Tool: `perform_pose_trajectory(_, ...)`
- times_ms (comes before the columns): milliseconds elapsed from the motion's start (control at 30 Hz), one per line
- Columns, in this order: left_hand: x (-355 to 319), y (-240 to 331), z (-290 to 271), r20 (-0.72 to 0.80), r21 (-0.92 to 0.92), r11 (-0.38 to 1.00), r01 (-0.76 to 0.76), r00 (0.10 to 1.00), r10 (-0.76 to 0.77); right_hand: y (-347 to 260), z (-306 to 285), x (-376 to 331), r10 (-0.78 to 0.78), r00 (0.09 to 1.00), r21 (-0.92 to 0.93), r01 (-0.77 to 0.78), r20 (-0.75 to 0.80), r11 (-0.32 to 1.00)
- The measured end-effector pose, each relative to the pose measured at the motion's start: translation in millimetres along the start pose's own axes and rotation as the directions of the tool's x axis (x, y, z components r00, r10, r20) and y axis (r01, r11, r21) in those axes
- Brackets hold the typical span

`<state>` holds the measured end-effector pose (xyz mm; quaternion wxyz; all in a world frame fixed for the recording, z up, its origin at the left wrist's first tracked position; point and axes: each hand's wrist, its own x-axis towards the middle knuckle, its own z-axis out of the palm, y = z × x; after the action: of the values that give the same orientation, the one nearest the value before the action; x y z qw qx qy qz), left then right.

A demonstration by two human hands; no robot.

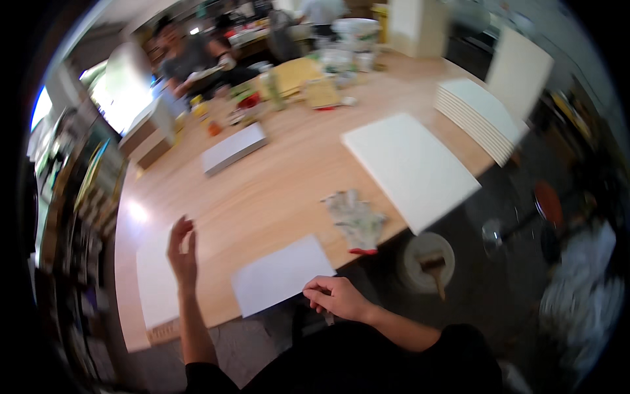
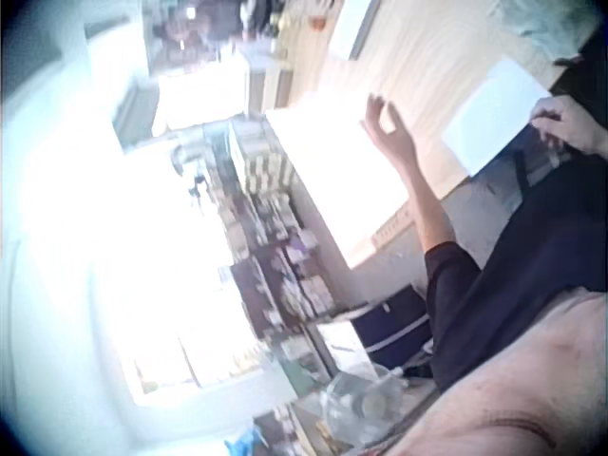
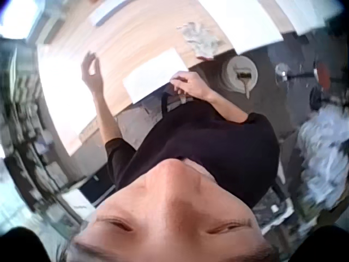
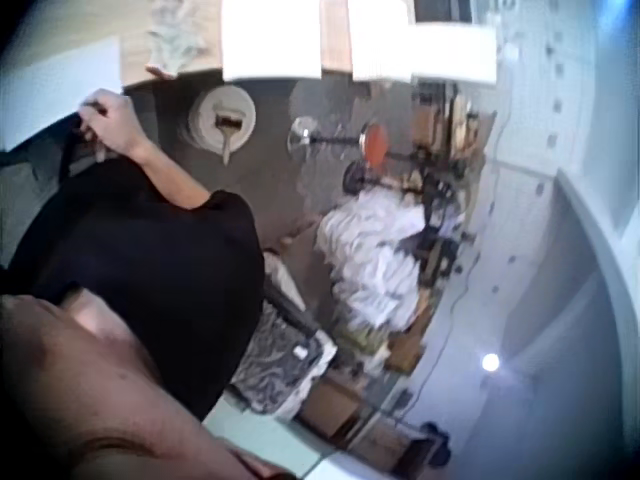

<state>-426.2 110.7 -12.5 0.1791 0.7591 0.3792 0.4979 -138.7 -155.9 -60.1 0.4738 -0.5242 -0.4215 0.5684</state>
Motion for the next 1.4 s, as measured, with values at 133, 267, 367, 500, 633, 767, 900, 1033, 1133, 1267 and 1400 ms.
perform_pose_trajectory(133, 24.7, 116.6, 199.0, 0.399, -0.312, 0.928, -0.206, 0.857, 0.324, 12.4, -51.6, -49.3, -0.003, 0.941, 0.081, 0.032, -0.340, 0.996)
perform_pose_trajectory(267, 4.7, 200.4, 322.8, 0.535, -0.458, 0.681, -0.571, 0.434, 0.724, 21.1, -78.3, -74.4, -0.065, 0.874, 0.091, 0.123, -0.481, 0.988)
perform_pose_trajectory(367, -8.2, 232.1, 366.1, 0.602, -0.478, 0.597, -0.644, 0.255, 0.757, 20.8, -93.8, -84.7, -0.099, 0.839, 0.058, 0.154, -0.536, 0.986)
perform_pose_trajectory(500, 4.8, 232.3, 387.6, 0.679, -0.528, 0.696, -0.486, 0.251, 0.690, 16.5, -117.4, -85.7, -0.333, 0.716, -0.275, 0.202, -0.613, 0.940)
perform_pose_trajectory(633, 5.7, 238.4, 394.2, 0.665, -0.507, 0.749, -0.426, 0.360, 0.655, 1.3, -149.2, -68.7, -0.648, 0.482, -0.758, -0.053, -0.589, 0.650)
perform_pose_trajectory(767, -8.9, 240.2, 391.7, 0.611, -0.427, 0.731, -0.533, 0.426, 0.668, 3.3, -165.9, -58.9, -0.546, 0.494, -0.732, -0.377, -0.677, 0.568)
perform_pose_trajectory(900, -16.5, 234.0, 397.1, 0.539, -0.430, 0.691, -0.582, 0.448, 0.713, -2.5, -168.8, -61.5, -0.550, 0.522, -0.754, -0.369, -0.652, 0.543)
perform_pose_trajectory(1033, 0.4, 237.5, 398.5, 0.651, -0.477, 0.702, -0.528, 0.325, 0.686, -0.3, -172.3, -62.8, -0.589, 0.469, -0.752, -0.370, -0.658, 0.546)
perform_pose_trajectory(1133, -0.4, 234.8, 399.4, 0.605, -0.484, 0.617, -0.620, 0.271, 0.748, 14.6, -171.0, -69.1, -0.716, 0.458, -0.846, -0.193, -0.526, 0.497)
perform_pose_trajectory(1267, -7.2, 233.0, 404.2, 0.559, -0.418, 0.591, -0.690, 0.317, 0.766, 16.6, -150.2, -77.6, -0.722, 0.502, -0.849, -0.047, -0.476, 0.527)
perform_pose_trajectory(1400, -20.8, 244.4, 406.8, 0.549, -0.324, 0.636, -0.700, 0.408, 0.729, 10.3, -155.5, -76.1, -0.727, 0.501, -0.862, -0.078, -0.469, 0.502)
